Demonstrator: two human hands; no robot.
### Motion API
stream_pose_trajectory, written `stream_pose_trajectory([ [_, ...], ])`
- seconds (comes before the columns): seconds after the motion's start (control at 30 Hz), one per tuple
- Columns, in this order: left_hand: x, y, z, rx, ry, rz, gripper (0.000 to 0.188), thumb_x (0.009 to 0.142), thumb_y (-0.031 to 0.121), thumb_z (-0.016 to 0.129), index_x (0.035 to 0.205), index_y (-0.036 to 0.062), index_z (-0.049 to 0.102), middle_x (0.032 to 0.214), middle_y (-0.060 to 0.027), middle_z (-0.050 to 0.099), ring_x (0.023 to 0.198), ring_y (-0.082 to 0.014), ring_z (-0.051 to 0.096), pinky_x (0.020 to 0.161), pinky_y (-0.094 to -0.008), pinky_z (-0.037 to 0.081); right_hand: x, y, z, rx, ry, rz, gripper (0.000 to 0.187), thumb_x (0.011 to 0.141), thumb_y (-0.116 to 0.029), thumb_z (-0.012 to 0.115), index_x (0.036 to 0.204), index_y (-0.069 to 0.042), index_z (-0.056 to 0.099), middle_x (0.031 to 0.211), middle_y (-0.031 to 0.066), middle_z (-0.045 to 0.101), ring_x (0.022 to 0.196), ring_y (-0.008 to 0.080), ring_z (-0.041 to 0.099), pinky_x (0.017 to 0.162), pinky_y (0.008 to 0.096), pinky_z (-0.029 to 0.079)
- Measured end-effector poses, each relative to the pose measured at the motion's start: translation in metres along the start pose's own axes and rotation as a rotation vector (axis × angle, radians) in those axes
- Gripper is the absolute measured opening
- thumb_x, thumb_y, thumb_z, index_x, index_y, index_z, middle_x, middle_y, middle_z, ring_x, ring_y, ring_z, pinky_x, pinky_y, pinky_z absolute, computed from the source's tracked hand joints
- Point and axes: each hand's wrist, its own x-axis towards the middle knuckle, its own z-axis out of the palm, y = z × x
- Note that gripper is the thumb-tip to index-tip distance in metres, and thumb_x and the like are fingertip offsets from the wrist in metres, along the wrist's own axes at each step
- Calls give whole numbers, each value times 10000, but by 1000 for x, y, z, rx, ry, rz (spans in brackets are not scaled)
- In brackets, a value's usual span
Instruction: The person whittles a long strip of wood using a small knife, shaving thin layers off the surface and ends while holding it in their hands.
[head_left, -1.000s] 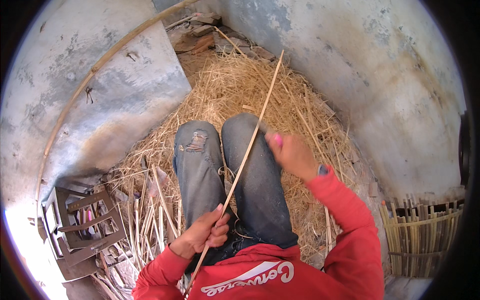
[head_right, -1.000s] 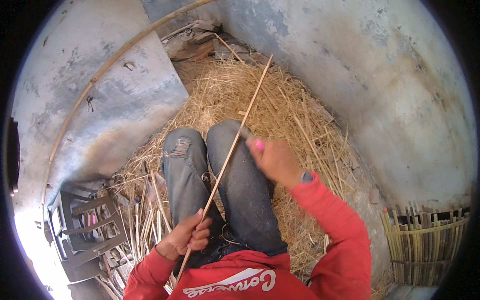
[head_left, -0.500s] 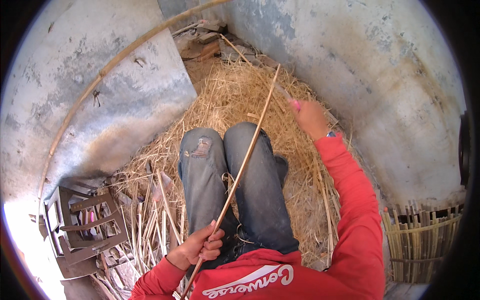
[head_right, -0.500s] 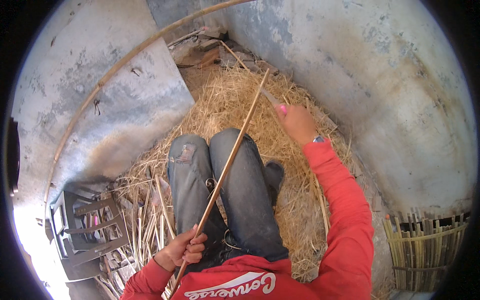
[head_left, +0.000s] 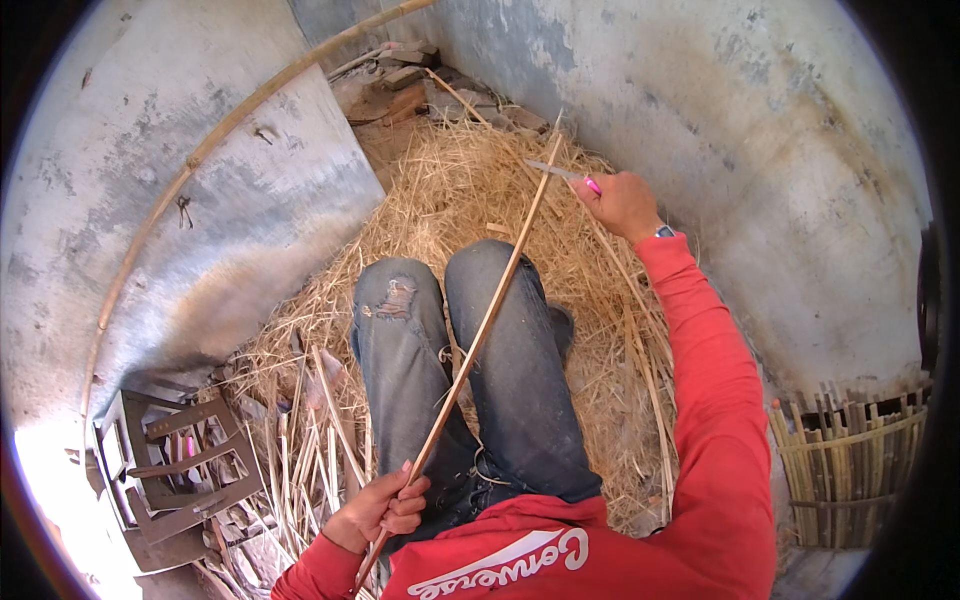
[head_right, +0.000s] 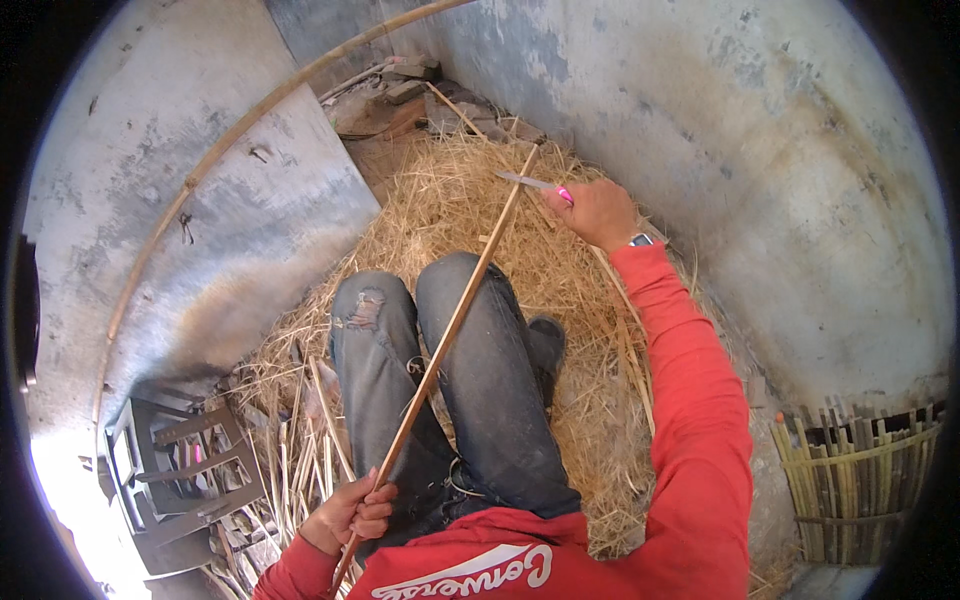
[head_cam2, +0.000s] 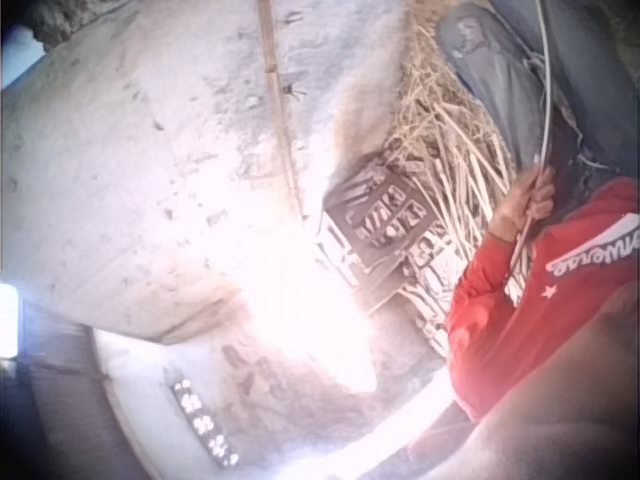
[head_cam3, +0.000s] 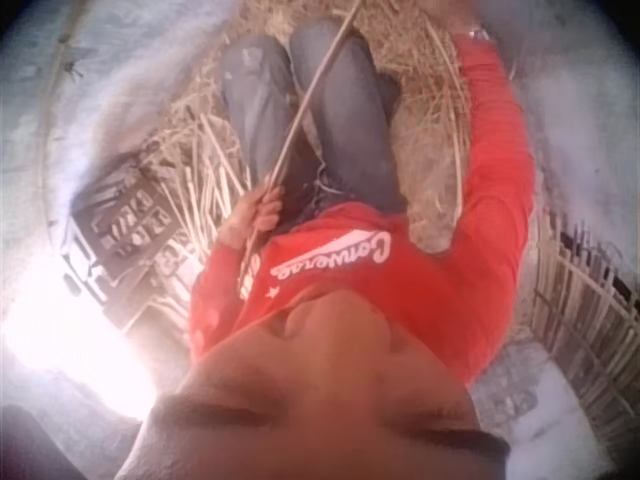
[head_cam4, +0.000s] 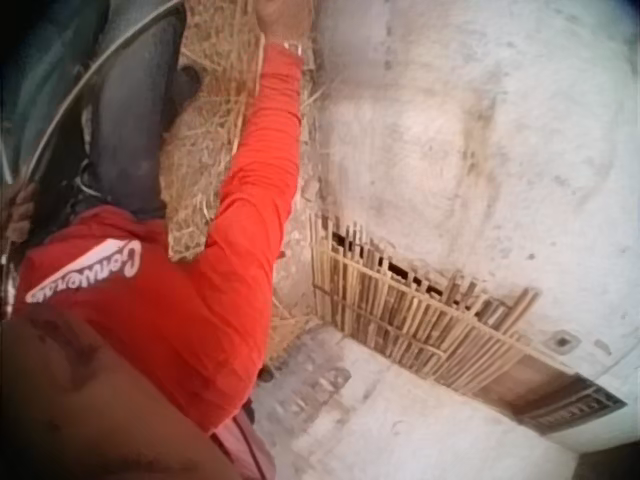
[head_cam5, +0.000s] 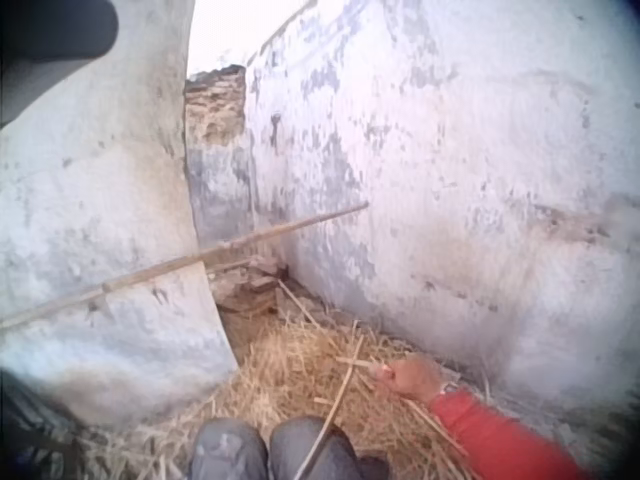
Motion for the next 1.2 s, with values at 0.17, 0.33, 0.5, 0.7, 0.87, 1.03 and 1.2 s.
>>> stream_pose_trajectory([
  [0.17,0,0,-14,2,-18,9,523,1080,582,458,775,160,412,585,61,301,447,-56,235,389,-229,188,-2,-46,3,-16,-83,-180,695,1034,-612,442,734,-43,706,635,218,632,596,419,643,573,549,494],
  [0.33,-17,-1,-8,52,38,21,514,1084,558,473,774,154,404,590,57,303,451,-55,238,392,-231,183,22,10,13,-63,-81,-100,647,1030,-593,443,919,-35,750,821,256,713,789,450,700,736,547,548],
  [0.5,-36,-17,-33,123,136,31,497,1092,521,482,783,136,419,602,46,299,469,-65,248,406,-240,184,65,130,-37,-122,43,415,646,1037,-602,453,1062,-28,748,1025,252,738,963,483,682,851,516,530],
  [0.7,-21,-10,-32,105,65,19,504,1101,524,457,788,131,420,621,50,295,499,-60,247,422,-231,186,35,58,-30,331,147,212,544,1091,-493,460,1088,-1,693,885,174,710,840,322,670,801,435,508],
  [0.87,-16,-3,-23,131,56,23,501,1114,503,441,786,124,426,614,49,291,497,-59,243,423,-234,189,-3,-10,-52,420,-72,163,328,1108,-309,508,1154,-30,673,872,107,688,817,225,663,775,357,515],
  [1.03,-12,0,-18,201,96,63,509,1121,492,425,776,119,426,615,46,290,491,-60,244,425,-240,192,-21,-41,-19,549,273,-28,322,1062,-168,568,1374,-121,635,1024,167,748,792,295,678,787,368,536],
  [1.2,-12,3,-14,241,120,73,513,1111,505,442,767,126,430,617,47,297,492,-61,245,429,-239,199,-22,-33,-24,519,125,-90,440,1033,-126,580,1470,-177,588,1058,245,720,712,335,662,739,383,543],
])
